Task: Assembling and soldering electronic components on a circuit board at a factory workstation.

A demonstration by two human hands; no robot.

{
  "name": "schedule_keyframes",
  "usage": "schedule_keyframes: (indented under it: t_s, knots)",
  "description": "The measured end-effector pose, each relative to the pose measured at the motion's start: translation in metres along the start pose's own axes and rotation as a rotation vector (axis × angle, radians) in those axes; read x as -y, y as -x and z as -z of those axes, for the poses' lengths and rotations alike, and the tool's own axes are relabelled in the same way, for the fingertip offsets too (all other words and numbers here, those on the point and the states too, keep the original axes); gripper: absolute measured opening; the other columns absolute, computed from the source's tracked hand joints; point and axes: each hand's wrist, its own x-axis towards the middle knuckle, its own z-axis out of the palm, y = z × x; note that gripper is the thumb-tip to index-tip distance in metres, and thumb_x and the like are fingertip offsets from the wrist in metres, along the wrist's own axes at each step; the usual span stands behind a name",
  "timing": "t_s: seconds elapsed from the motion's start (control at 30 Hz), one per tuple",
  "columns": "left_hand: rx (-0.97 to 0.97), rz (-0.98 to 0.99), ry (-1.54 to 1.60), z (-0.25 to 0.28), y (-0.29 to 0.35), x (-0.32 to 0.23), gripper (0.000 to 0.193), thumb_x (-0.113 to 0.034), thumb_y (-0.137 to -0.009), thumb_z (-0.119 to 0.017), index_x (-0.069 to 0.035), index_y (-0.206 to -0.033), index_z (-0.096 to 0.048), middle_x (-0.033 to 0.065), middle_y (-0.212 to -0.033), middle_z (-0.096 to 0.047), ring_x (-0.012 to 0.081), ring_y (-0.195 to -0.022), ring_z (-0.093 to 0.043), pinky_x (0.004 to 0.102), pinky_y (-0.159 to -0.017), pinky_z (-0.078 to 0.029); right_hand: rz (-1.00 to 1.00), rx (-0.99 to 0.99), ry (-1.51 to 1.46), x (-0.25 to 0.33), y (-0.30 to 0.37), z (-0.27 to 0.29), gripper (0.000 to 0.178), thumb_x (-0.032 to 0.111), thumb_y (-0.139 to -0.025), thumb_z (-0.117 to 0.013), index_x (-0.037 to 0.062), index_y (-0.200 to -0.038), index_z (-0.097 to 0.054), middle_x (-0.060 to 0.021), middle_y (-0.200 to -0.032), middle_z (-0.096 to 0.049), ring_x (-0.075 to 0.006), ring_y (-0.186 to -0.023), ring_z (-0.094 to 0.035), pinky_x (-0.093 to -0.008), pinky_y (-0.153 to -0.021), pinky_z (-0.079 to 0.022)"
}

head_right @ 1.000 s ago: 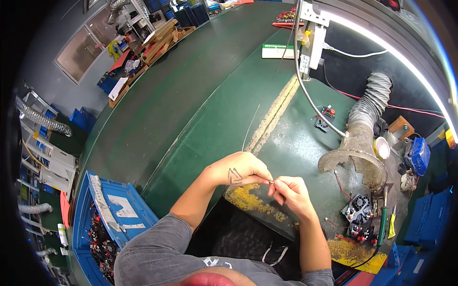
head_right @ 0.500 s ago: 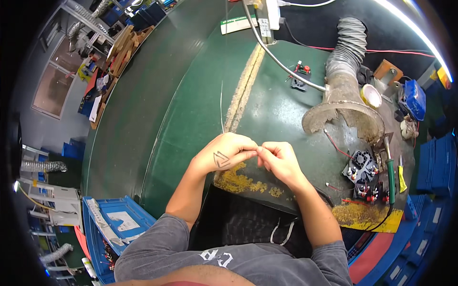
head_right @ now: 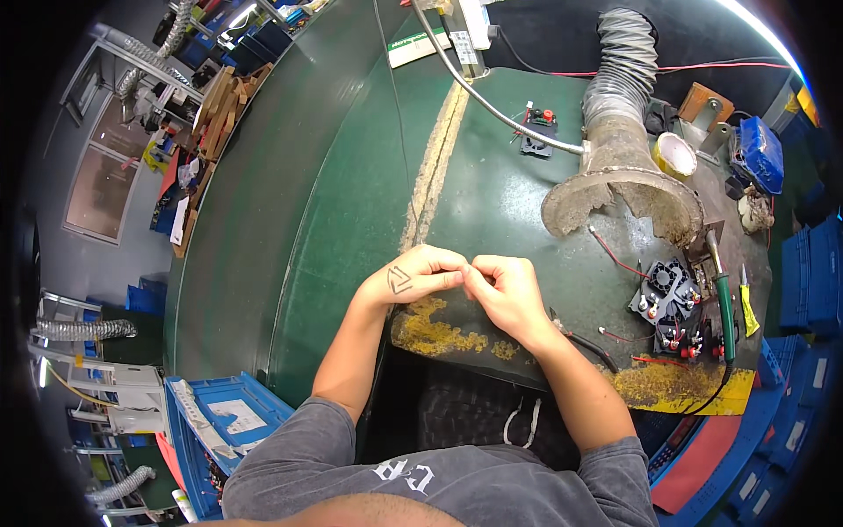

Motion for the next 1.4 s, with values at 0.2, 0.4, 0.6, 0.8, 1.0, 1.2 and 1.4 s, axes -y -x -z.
schedule_keyframes:
  t_s: [0.2, 0.4, 0.6, 0.8, 1.0, 1.2, 1.4]
  knots:
    - [0.076, -0.003, 0.196, 0.004, -0.003, 0.011, 0.028, -0.022, -0.105, -0.059, 0.002, -0.106, -0.073, 0.0045, -0.101, -0.073, 0.0119, -0.098, -0.064, 0.0293, -0.092, -0.049, 0.023, -0.004, 0.002, 0.007, -0.002, 0.000, 0.033, 0.016, -0.099, -0.065, -0.0001, -0.070, -0.062, 0.0005, -0.059, -0.055, -0.0035, -0.058, -0.043, -0.0264, -0.052, -0.035]
    - [0.083, 0.019, 0.293, 0.004, -0.005, 0.023, 0.027, -0.023, -0.105, -0.059, 0.001, -0.106, -0.072, 0.0049, -0.101, -0.073, 0.0131, -0.099, -0.065, 0.0300, -0.092, -0.050, 0.004, 0.001, -0.001, 0.005, 0.000, 0.001, 0.030, 0.015, -0.099, -0.065, -0.0001, -0.073, -0.063, 0.0002, -0.062, -0.057, -0.0038, -0.059, -0.044, -0.0264, -0.052, -0.036]
    - [-0.034, -0.025, 0.449, 0.003, -0.004, 0.024, 0.032, -0.031, -0.104, -0.062, -0.001, -0.093, -0.068, -0.0027, -0.082, -0.059, 0.0048, -0.071, -0.045, 0.0229, -0.066, -0.037, 0.088, -0.040, -0.080, 0.011, 0.001, -0.005, 0.020, 0.008, -0.099, -0.064, 0.0009, -0.080, -0.065, 0.0034, -0.067, -0.058, -0.0017, -0.061, -0.043, -0.0225, -0.055, -0.036]
    - [-0.008, -0.119, 0.775, 0.001, -0.003, 0.039, 0.033, -0.030, -0.104, -0.061, -0.002, -0.088, -0.064, -0.0019, -0.078, -0.054, 0.0059, -0.062, -0.035, 0.0238, -0.060, -0.030, 0.090, -0.089, -0.018, 0.004, 0.000, -0.007, 0.011, 0.005, -0.093, -0.067, 0.0017, -0.103, -0.065, 0.0021, -0.083, -0.060, -0.0031, -0.070, -0.048, -0.0216, -0.056, -0.037]
    - [0.019, -0.381, 1.010, -0.012, -0.011, 0.036, 0.028, -0.031, -0.104, -0.061, -0.007, -0.089, -0.063, -0.0042, -0.067, -0.044, 0.0089, -0.059, -0.035, 0.0264, -0.057, -0.030, 0.143, -0.078, 0.098, 0.001, -0.002, -0.009, 0.077, 0.012, -0.078, -0.080, 0.0046, -0.146, -0.044, -0.0099, -0.114, -0.061, -0.0180, -0.088, -0.059, -0.0296, -0.070, -0.051]
    - [0.028, -0.330, 0.937, -0.019, -0.010, 0.011, 0.025, -0.027, -0.103, -0.062, -0.004, -0.095, -0.065, -0.0005, -0.074, -0.050, 0.0102, -0.063, -0.042, 0.0268, -0.059, -0.036, 0.103, 0.054, 0.096, 0.007, 0.002, -0.009, 0.106, 0.014, -0.073, -0.091, 0.0020, -0.158, -0.030, -0.0194, -0.125, -0.062, -0.0254, -0.106, -0.065, -0.0347, -0.085, -0.056]
    - [-0.148, -0.070, 0.566, -0.020, -0.001, -0.025, 0.027, -0.025, -0.100, -0.064, 0.002, -0.102, -0.070, 0.0033, -0.084, -0.061, 0.0107, -0.079, -0.056, 0.0257, -0.074, -0.045, -0.070, 0.126, -0.233, 0.005, -0.001, -0.008, 0.090, 0.006, -0.077, -0.087, 0.0004, -0.153, -0.039, -0.0085, -0.111, -0.067, -0.0140, -0.096, -0.064, -0.0285, -0.084, -0.054]
